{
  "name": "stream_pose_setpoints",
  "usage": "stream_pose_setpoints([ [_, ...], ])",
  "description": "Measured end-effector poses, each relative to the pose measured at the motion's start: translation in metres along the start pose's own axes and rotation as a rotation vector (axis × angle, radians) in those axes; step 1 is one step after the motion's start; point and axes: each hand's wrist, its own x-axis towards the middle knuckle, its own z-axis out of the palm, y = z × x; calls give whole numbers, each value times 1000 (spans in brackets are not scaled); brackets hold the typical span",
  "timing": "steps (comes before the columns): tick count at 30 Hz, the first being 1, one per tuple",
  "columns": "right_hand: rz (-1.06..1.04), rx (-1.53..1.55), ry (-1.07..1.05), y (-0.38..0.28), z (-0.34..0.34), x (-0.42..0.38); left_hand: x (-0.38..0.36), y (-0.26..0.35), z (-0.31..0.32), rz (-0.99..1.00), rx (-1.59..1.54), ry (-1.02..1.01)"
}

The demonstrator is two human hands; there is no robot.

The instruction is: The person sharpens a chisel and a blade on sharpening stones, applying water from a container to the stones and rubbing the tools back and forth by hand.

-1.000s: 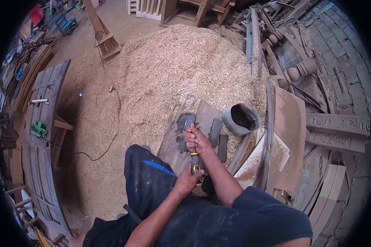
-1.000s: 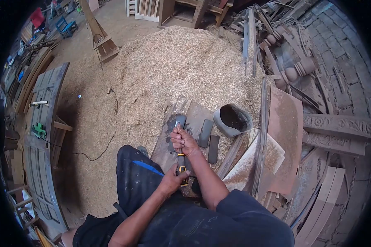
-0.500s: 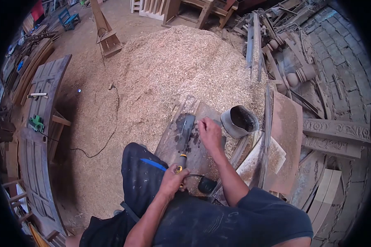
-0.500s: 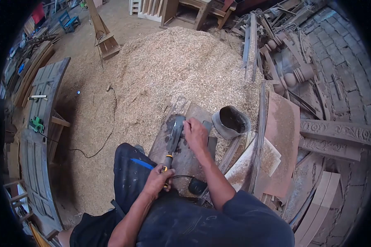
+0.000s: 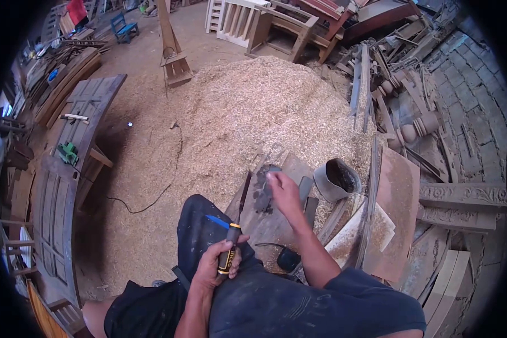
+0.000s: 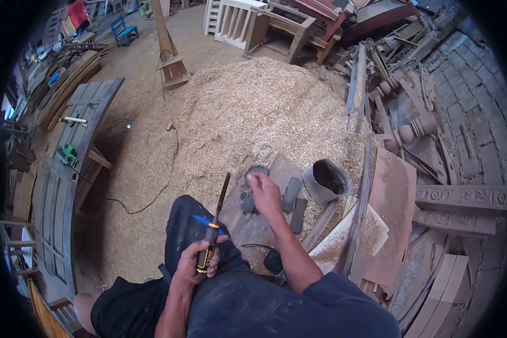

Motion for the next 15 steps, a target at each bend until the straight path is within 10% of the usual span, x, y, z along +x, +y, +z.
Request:
stream_pose_setpoints([
  [4,292,637,-372,-66,20,-42,-11,-13,-24,13,-194,-120],
  [9,139,694,-436,-89,76,-64,-29,-17,-39,74,-247,-184],
  [15,-7,639,-530,-131,132,-91,-66,-17,-53,409,29,214],
])
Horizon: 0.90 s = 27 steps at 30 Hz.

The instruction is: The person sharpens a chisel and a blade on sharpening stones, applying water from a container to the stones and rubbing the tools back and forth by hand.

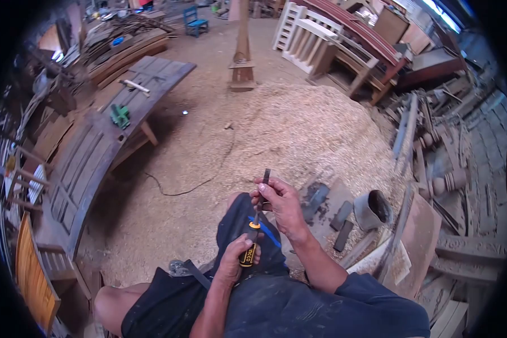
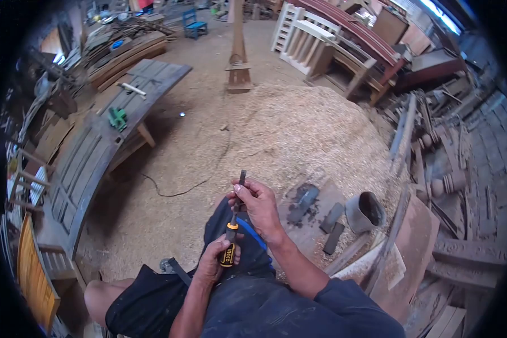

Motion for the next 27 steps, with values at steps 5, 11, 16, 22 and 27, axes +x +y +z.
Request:
stream_pose_setpoints([
  [5,-36,-26,-74,11,51,6,-19,8,-18,124,-66,77],
  [11,-268,-370,-33,34,121,13,-33,15,-25,271,-78,272],
  [16,-352,-566,-36,82,149,29,-38,12,-45,327,269,458],
  [22,-352,-594,-68,103,163,46,-37,4,-60,476,240,548],
  [27,-289,-503,-108,104,170,50,-42,8,-57,500,210,548],
])
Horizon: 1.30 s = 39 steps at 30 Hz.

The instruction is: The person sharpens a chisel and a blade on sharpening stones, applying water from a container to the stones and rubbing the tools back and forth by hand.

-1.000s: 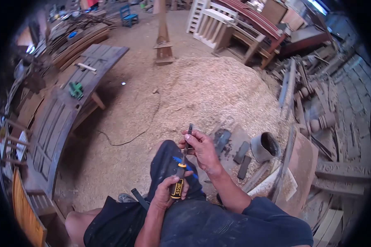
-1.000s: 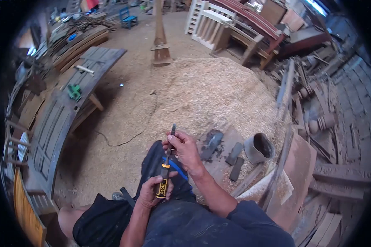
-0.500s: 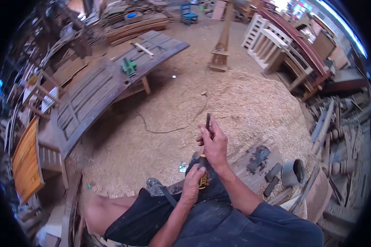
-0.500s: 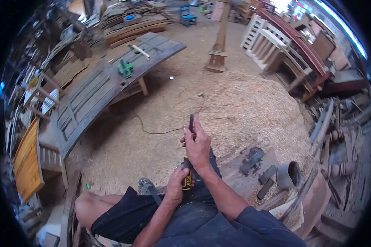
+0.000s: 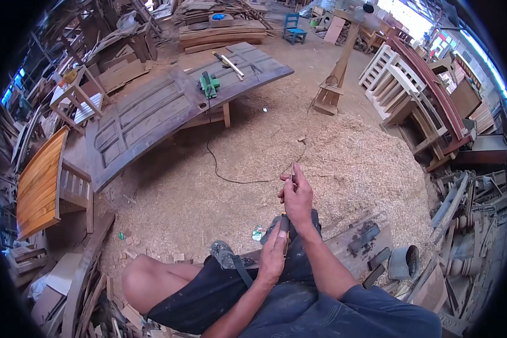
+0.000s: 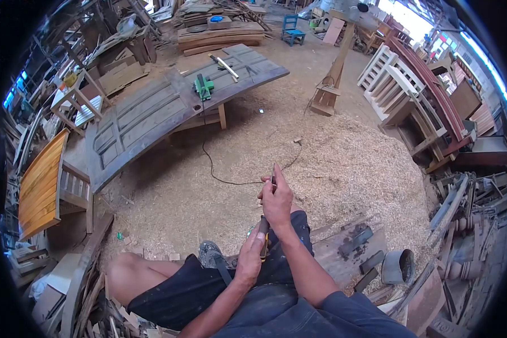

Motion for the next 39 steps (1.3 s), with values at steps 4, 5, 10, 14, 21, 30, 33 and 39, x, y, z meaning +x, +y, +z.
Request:
stream_pose_setpoints([
  [4,28,56,5,1,1,3,-2,3,4,-12,-35,0],
  [5,33,68,1,1,1,4,-4,6,4,-13,-35,-1],
  [10,4,-15,-41,3,-4,8,-2,-4,7,93,-2,21],
  [14,7,-20,-75,7,-4,8,-5,-1,7,37,-44,3],
  [21,34,97,-46,3,-2,4,-8,4,8,52,-55,-12],
  [30,52,64,-96,-2,-6,5,-12,12,7,3,-24,-40],
  [33,49,48,-115,8,-8,4,-10,-2,4,-37,22,-30],
  [39,60,119,-38,3,-7,-2,-12,-6,8,27,-23,-1],
])
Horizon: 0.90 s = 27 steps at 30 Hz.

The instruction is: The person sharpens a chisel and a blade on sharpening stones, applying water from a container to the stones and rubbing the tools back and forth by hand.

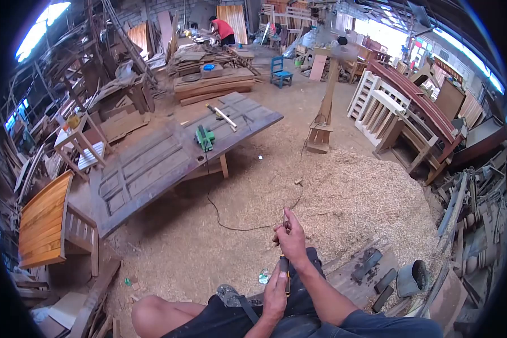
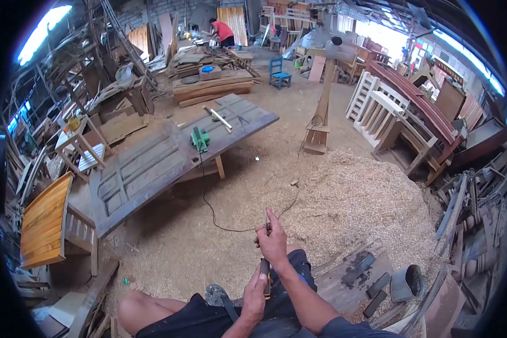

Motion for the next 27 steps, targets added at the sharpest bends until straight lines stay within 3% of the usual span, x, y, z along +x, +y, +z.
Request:
stream_pose_setpoints([
  [11,31,40,-60,-26,-15,-7,-12,22,13,24,28,-25],
  [18,-15,114,-15,-16,-26,-12,-19,23,29,30,-128,-22],
  [21,-24,142,8,-18,-33,-16,-20,6,17,-140,2,3],
  [22,-27,151,13,-20,-34,-18,-14,-5,27,10,-43,79],
  [27,-16,217,75,-24,-52,-24,-25,15,44,37,-61,-4],
])
